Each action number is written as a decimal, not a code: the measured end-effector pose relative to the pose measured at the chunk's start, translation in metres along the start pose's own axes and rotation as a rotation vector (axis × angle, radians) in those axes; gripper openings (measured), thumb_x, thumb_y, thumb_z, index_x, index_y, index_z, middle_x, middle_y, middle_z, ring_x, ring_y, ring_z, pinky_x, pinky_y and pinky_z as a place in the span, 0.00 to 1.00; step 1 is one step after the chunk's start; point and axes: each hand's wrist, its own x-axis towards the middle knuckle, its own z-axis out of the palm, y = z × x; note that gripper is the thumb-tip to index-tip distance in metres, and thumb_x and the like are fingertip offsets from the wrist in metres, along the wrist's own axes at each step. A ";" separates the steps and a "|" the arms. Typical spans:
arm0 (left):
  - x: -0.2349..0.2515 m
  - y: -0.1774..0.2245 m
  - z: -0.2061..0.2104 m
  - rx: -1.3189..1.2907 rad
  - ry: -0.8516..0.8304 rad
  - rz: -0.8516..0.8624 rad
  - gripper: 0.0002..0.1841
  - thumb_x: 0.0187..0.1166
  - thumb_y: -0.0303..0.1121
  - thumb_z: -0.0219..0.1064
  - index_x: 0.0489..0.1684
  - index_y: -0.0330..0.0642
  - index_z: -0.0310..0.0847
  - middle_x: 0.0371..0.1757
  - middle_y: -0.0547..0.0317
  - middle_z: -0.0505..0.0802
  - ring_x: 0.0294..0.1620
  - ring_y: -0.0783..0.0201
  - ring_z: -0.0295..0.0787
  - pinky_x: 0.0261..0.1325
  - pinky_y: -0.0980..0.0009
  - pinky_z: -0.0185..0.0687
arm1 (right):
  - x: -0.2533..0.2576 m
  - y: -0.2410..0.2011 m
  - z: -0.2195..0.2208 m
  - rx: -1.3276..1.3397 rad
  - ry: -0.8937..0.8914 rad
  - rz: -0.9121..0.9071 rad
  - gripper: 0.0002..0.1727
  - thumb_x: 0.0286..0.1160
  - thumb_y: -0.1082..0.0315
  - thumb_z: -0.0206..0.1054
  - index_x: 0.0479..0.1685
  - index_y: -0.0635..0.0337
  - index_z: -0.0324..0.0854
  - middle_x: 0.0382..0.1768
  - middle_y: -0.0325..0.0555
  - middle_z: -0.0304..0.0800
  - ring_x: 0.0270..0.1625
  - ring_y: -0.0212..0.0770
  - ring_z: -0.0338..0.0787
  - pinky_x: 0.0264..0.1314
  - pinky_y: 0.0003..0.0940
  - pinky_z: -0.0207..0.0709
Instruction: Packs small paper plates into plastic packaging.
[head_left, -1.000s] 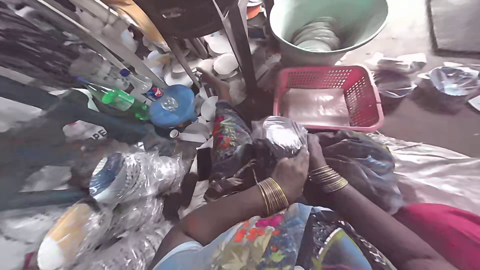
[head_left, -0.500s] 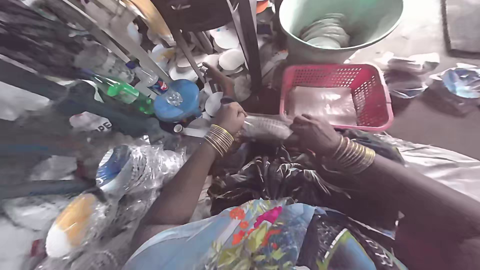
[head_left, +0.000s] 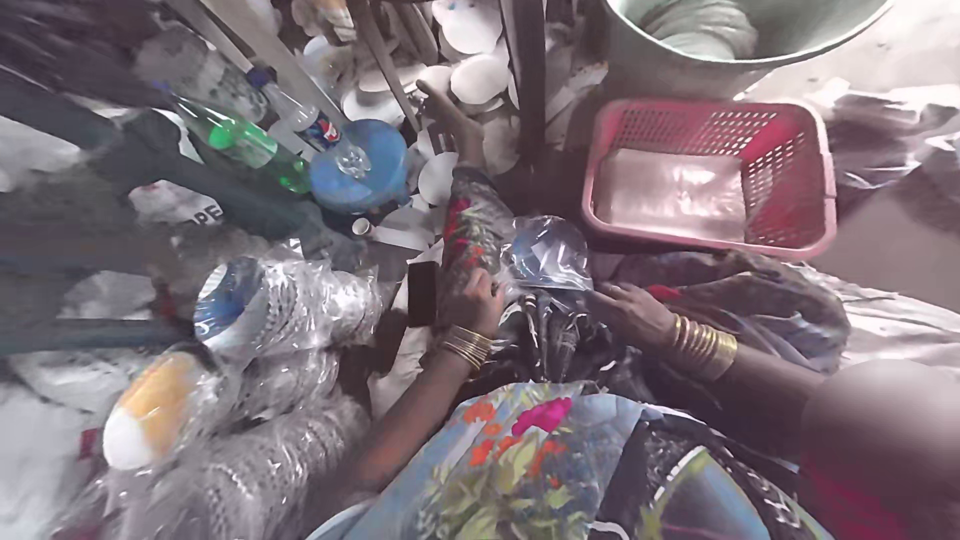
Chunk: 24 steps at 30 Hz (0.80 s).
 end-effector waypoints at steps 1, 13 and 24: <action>0.001 0.001 -0.001 -0.001 -0.007 -0.003 0.13 0.74 0.33 0.74 0.39 0.27 0.91 0.47 0.38 0.95 0.43 0.45 0.97 0.47 0.49 0.91 | -0.001 -0.001 0.003 -0.022 0.020 -0.017 0.08 0.68 0.81 0.65 0.44 0.70 0.87 0.51 0.62 0.94 0.48 0.65 0.94 0.45 0.59 0.86; 0.023 -0.017 -0.011 -0.250 0.133 0.124 0.08 0.70 0.18 0.68 0.35 0.32 0.94 0.50 0.41 0.95 0.50 0.51 0.95 0.56 0.57 0.90 | -0.008 0.001 -0.005 -0.125 0.341 -0.069 0.09 0.79 0.74 0.60 0.42 0.62 0.88 0.62 0.57 0.91 0.52 0.55 0.93 0.48 0.47 0.86; 0.056 -0.032 -0.054 -0.143 -0.173 0.712 0.15 0.75 0.24 0.57 0.42 0.26 0.91 0.54 0.36 0.95 0.57 0.44 0.95 0.64 0.55 0.88 | 0.003 0.016 -0.049 0.084 0.537 0.193 0.14 0.75 0.68 0.64 0.28 0.63 0.92 0.45 0.51 0.97 0.48 0.49 0.96 0.51 0.44 0.88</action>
